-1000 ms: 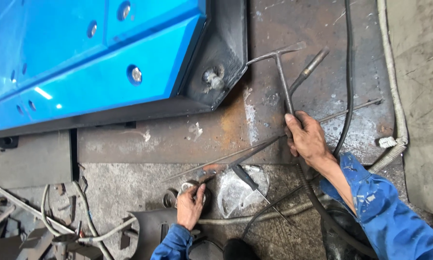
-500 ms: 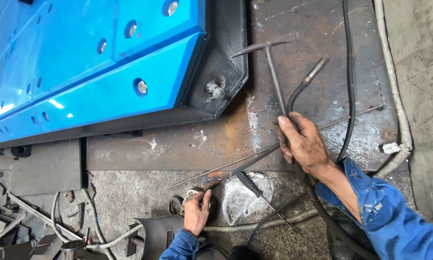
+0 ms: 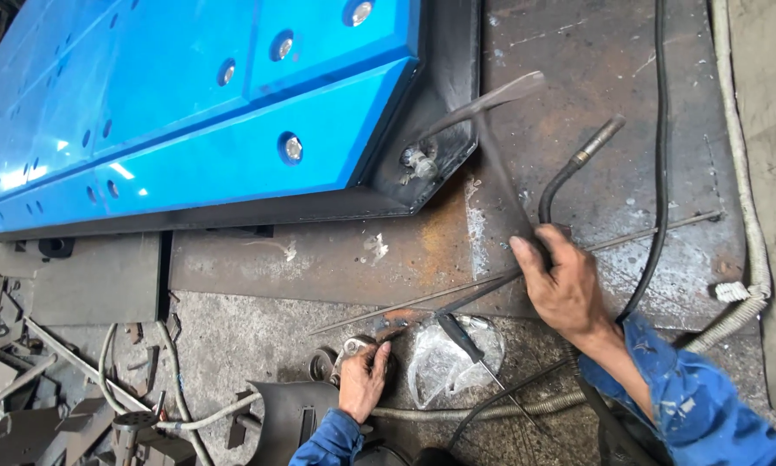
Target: Welding a metal structure and then using an angle grinder to smooth the edges.
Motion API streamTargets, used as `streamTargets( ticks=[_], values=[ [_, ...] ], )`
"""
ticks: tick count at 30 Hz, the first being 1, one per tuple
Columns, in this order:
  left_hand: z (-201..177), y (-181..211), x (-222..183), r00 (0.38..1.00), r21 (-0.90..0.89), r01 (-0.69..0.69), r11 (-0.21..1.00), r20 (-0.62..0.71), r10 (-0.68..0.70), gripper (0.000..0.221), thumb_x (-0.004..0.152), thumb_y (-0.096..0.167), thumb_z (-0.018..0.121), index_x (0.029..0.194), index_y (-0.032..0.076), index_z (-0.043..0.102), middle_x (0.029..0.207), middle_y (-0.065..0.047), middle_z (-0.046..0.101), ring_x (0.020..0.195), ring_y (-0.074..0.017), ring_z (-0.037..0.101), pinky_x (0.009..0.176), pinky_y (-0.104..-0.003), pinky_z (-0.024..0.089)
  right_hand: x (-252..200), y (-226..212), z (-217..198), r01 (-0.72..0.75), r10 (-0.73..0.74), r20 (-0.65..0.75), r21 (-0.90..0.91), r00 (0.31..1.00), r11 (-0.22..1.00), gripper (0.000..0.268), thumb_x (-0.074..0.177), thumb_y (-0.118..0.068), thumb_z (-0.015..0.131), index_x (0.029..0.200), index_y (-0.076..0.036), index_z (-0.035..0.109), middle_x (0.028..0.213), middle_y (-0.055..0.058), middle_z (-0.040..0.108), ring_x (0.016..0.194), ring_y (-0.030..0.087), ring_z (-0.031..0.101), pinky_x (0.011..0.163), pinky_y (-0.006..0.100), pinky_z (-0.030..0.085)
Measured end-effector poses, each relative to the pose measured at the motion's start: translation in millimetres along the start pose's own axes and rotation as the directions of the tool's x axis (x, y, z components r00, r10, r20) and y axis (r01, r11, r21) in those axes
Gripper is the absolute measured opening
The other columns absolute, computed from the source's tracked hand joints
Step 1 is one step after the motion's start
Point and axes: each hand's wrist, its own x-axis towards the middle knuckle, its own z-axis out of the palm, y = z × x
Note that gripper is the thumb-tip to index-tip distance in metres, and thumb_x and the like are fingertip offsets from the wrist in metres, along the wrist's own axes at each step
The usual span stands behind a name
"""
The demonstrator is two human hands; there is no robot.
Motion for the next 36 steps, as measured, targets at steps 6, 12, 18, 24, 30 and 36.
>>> streamTargets(
  ticks=[6, 12, 18, 24, 30, 36],
  values=[
    [1.1, 8.0, -1.1, 1.0, -0.016, -0.02, 1.0, 0.002, 0.02, 0.043, 0.098, 0.035, 0.063, 0.08, -0.004, 0.066, 0.062, -0.023, 0.06, 0.051, -0.0319, 0.05, 0.056, -0.043, 0.047, 0.6, -5.9, -7.6, 0.166, -0.184, -0.086, -0.187, 0.979, 0.968, 0.025, 0.103, -0.025, 0.063, 0.114, -0.002, 0.067, 0.08, 0.012, 0.07, 0.063, 0.023, 0.067, 0.053, 0.036, 0.051],
    [2.6, 10.4, -1.9, 1.0, -0.036, 0.004, 0.999, 0.018, -0.003, 0.041, 0.097, 0.036, 0.061, 0.086, -0.003, 0.067, 0.064, -0.024, 0.061, 0.052, -0.0323, 0.055, 0.056, -0.044, 0.048, -1.1, -10.6, -9.9, 0.326, -0.391, -0.133, -0.349, 0.911, 0.879, 0.028, 0.1, -0.019, 0.068, 0.119, 0.001, 0.067, 0.092, 0.015, 0.071, 0.068, 0.027, 0.069, 0.056, 0.037, 0.055],
    [6.9, -4.8, -3.2, 0.999, 0.0, -0.047, 0.999, -0.009, 0.047, 0.046, 0.1, 0.037, 0.062, 0.078, -0.004, 0.064, 0.064, -0.025, 0.058, 0.056, -0.0396, 0.05, 0.056, -0.046, 0.045, -0.3, -17.5, -11.1, 0.3, -0.371, -0.117, -0.396, 0.921, 0.868, 0.029, 0.096, -0.017, 0.071, 0.119, 0.001, 0.068, 0.087, 0.015, 0.069, 0.061, 0.029, 0.067, 0.051, 0.039, 0.053],
    [7.3, -3.4, -3.5, 0.999, -0.022, -0.039, 0.999, -0.024, 0.039, 0.045, 0.098, 0.036, 0.062, 0.077, -0.003, 0.064, 0.063, -0.025, 0.057, 0.053, -0.0382, 0.047, 0.054, -0.045, 0.045, -0.8, -19.0, -9.9, 0.312, -0.406, -0.172, -0.404, 0.897, 0.86, 0.026, 0.097, -0.015, 0.072, 0.12, -0.003, 0.069, 0.086, 0.013, 0.067, 0.064, 0.031, 0.066, 0.055, 0.04, 0.052],
    [4.9, 2.8, -6.4, 1.0, -0.011, 0.005, 1.0, -0.018, -0.005, 0.044, 0.098, 0.037, 0.062, 0.079, -0.002, 0.065, 0.062, -0.026, 0.058, 0.054, -0.0413, 0.051, 0.055, -0.046, 0.045, 1.5, -18.9, -13.6, 0.296, -0.387, -0.165, -0.404, 0.907, 0.866, 0.026, 0.098, -0.016, 0.072, 0.122, -0.005, 0.069, 0.087, 0.011, 0.068, 0.063, 0.029, 0.067, 0.054, 0.039, 0.052],
    [6.0, 3.0, -3.6, 1.0, 0.001, -0.019, 1.0, -0.023, 0.019, 0.044, 0.098, 0.038, 0.061, 0.08, -0.002, 0.066, 0.063, -0.026, 0.058, 0.056, -0.043, 0.054, 0.056, -0.046, 0.046, 0.6, -20.6, -15.8, 0.317, -0.407, -0.148, -0.416, 0.901, 0.852, 0.027, 0.098, -0.016, 0.072, 0.123, -0.006, 0.069, 0.087, 0.011, 0.069, 0.065, 0.029, 0.067, 0.055, 0.038, 0.052]
  ],
)
